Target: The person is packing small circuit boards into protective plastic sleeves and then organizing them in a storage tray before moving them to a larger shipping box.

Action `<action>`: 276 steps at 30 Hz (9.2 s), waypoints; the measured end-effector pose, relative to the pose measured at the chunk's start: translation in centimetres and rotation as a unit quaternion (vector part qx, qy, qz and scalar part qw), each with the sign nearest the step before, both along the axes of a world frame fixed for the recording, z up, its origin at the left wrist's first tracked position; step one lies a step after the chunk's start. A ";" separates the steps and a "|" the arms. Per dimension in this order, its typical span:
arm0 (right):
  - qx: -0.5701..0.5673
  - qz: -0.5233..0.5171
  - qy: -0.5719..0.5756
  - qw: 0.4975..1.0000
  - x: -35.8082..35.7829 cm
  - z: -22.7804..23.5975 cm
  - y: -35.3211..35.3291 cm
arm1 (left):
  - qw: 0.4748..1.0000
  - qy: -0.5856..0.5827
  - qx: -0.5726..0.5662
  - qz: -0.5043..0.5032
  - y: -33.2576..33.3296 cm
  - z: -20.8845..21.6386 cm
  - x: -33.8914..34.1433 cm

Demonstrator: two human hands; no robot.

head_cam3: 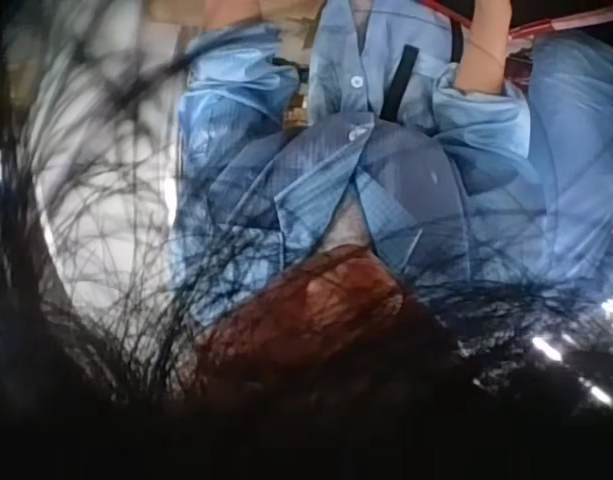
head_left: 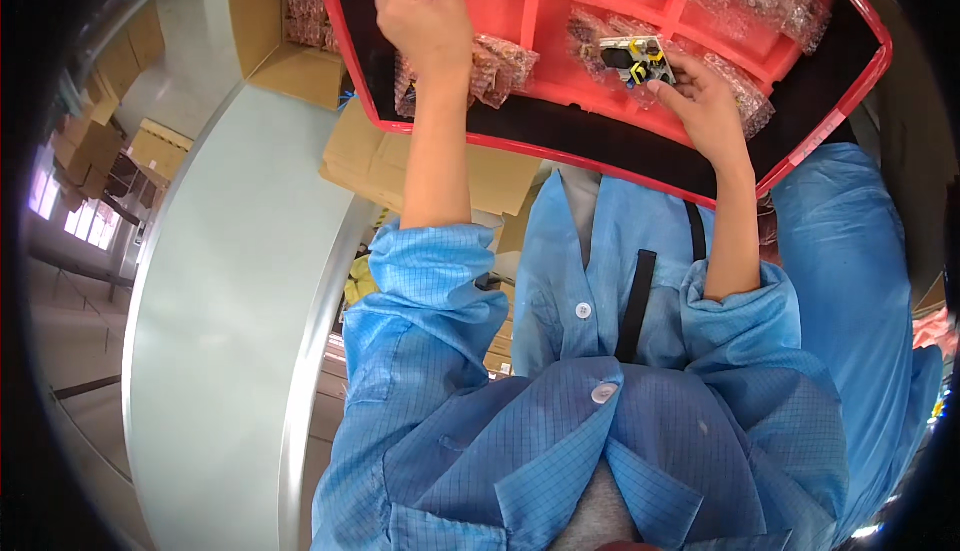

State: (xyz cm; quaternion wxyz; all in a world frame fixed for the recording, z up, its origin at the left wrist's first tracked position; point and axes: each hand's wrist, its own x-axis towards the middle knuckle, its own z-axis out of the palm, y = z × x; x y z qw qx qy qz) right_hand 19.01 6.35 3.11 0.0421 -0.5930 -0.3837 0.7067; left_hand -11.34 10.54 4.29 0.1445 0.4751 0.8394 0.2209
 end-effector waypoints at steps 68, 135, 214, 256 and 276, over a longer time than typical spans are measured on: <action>0.083 -0.181 0.048 0.979 -8.8 -0.8 3.2 | 0.967 -0.240 0.077 0.034 -2.8 -5.2 4.9; 0.051 -0.268 0.029 0.962 -8.6 -2.3 1.0 | 0.978 -0.106 0.133 -0.117 -4.3 -3.2 6.1; 0.101 -0.338 0.054 0.934 -2.1 -3.6 -3.7 | 0.973 -0.077 0.103 -0.192 -6.3 -6.2 5.7; 0.035 -0.271 0.045 0.961 -5.3 -5.0 0.4 | 0.945 -0.015 -0.006 -0.326 -2.6 -9.9 2.5; 0.030 -0.180 0.071 0.981 -6.1 -3.3 0.5 | 0.937 -0.127 0.066 -0.318 -5.2 -7.4 1.4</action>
